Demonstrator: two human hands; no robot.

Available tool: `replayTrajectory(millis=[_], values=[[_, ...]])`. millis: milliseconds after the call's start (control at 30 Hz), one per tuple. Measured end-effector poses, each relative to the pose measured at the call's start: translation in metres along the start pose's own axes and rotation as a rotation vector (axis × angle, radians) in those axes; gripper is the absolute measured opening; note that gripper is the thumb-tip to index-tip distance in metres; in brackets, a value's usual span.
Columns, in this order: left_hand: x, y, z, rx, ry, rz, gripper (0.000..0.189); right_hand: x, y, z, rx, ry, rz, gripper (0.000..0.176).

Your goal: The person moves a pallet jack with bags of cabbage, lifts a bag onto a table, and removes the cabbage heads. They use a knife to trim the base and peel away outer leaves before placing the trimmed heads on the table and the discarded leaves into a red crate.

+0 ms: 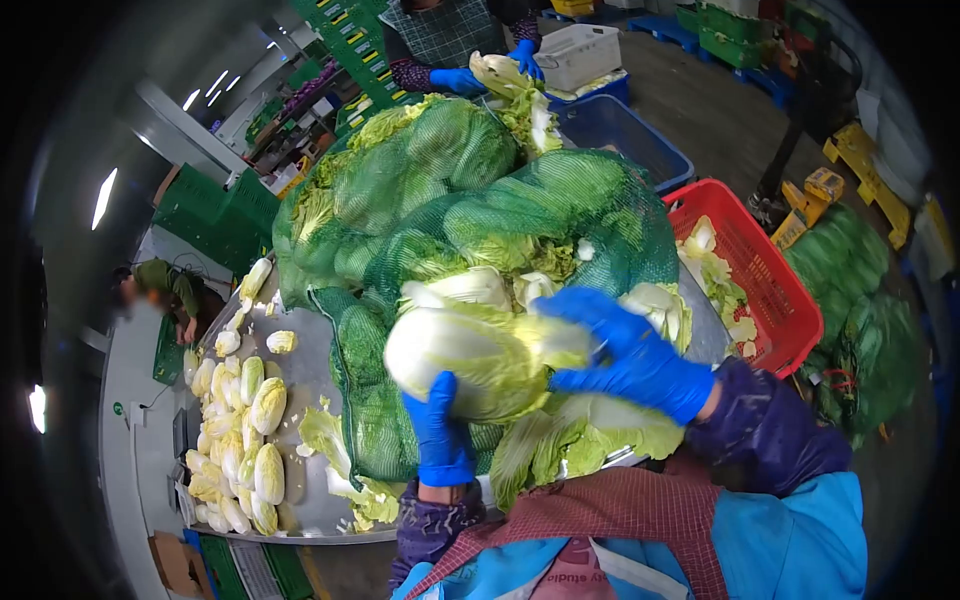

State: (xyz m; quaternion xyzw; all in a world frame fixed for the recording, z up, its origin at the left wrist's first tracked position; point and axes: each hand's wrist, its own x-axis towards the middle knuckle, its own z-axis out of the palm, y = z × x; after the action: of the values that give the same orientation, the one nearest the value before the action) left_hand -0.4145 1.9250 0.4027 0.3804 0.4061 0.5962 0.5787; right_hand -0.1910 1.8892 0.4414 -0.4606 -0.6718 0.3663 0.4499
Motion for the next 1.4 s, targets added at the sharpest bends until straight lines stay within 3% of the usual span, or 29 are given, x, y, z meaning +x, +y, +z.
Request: replayTrajectory(millis=[67, 133, 267, 333, 400, 467, 533, 600, 633, 667, 733, 767, 867, 933, 1000, 1033, 1200, 1267, 1400], values=[[-0.002, -0.010, 0.007, 0.065, -0.087, 0.060, 0.067, 0.000, 0.006, 0.026, -0.129, -0.015, -0.143, 0.074], [-0.007, -0.005, 0.018, -0.151, -0.014, -0.063, 0.066, -0.005, 0.025, 0.041, -0.011, 0.086, -0.070, 0.062], [0.005, -0.004, 0.003, -0.407, -0.039, -0.268, 0.065, -0.014, 0.028, 0.026, 0.026, 0.020, 0.166, 0.046], [0.005, 0.001, 0.004, -0.397, -0.031, -0.227, 0.066, -0.014, 0.041, 0.022, 0.004, 0.071, 0.073, 0.033], [0.005, 0.011, 0.008, -0.390, -0.023, -0.179, 0.068, -0.019, 0.059, 0.024, -0.009, 0.024, 0.145, 0.037], [0.002, 0.025, 0.013, -0.487, -0.129, -0.161, 0.072, -0.025, 0.066, 0.031, 0.583, 0.124, 0.263, 0.039], [0.004, 0.016, 0.006, -0.437, -0.169, -0.137, 0.075, -0.017, 0.020, 0.030, 0.883, 0.170, 0.414, 0.046], [0.010, 0.004, 0.001, -0.234, -0.379, 0.032, 0.079, -0.015, 0.027, 0.028, 0.689, 0.006, 0.237, 0.051], [0.016, 0.004, -0.001, 0.018, -0.224, -0.121, 0.081, -0.014, 0.029, 0.024, 0.668, 0.001, 0.192, 0.054], [0.017, 0.006, 0.006, 0.017, -0.217, -0.127, 0.081, -0.011, 0.029, 0.026, 0.669, -0.003, 0.200, 0.054], [0.016, 0.002, 0.020, -0.276, -0.202, -0.141, 0.081, -0.005, 0.027, 0.033, 0.309, 0.152, -0.143, 0.051], [0.010, 0.000, 0.025, -0.445, -0.270, -0.144, 0.080, -0.006, 0.021, 0.026, -0.086, 0.069, -0.230, 0.057], [0.007, -0.021, 0.013, -0.588, -0.224, -0.332, 0.077, -0.017, 0.034, 0.028, -0.268, -0.062, -0.180, 0.061], [0.006, -0.032, 0.009, -0.544, -0.180, -0.305, 0.077, -0.019, 0.033, 0.030, -0.203, -0.030, -0.175, 0.054], [0.011, -0.044, 0.001, -0.527, -0.153, -0.270, 0.078, -0.019, 0.037, 0.031, 0.319, 0.027, -0.024, 0.047], [0.010, -0.045, 0.001, -0.613, -0.137, -0.305, 0.080, -0.018, 0.035, 0.029, 0.384, 0.022, -0.011, 0.041], [0.007, -0.042, 0.007, -0.600, -0.101, -0.333, 0.085, -0.022, 0.043, 0.021, 0.435, -0.002, 0.143, 0.038], [0.007, -0.052, 0.001, -0.508, -0.076, -0.262, 0.079, -0.025, 0.041, 0.018, 0.511, 0.012, 0.391, 0.034], [0.001, -0.045, 0.007, -0.401, -0.089, -0.206, 0.071, -0.024, 0.039, 0.010, 0.616, 0.154, 0.558, 0.022]])
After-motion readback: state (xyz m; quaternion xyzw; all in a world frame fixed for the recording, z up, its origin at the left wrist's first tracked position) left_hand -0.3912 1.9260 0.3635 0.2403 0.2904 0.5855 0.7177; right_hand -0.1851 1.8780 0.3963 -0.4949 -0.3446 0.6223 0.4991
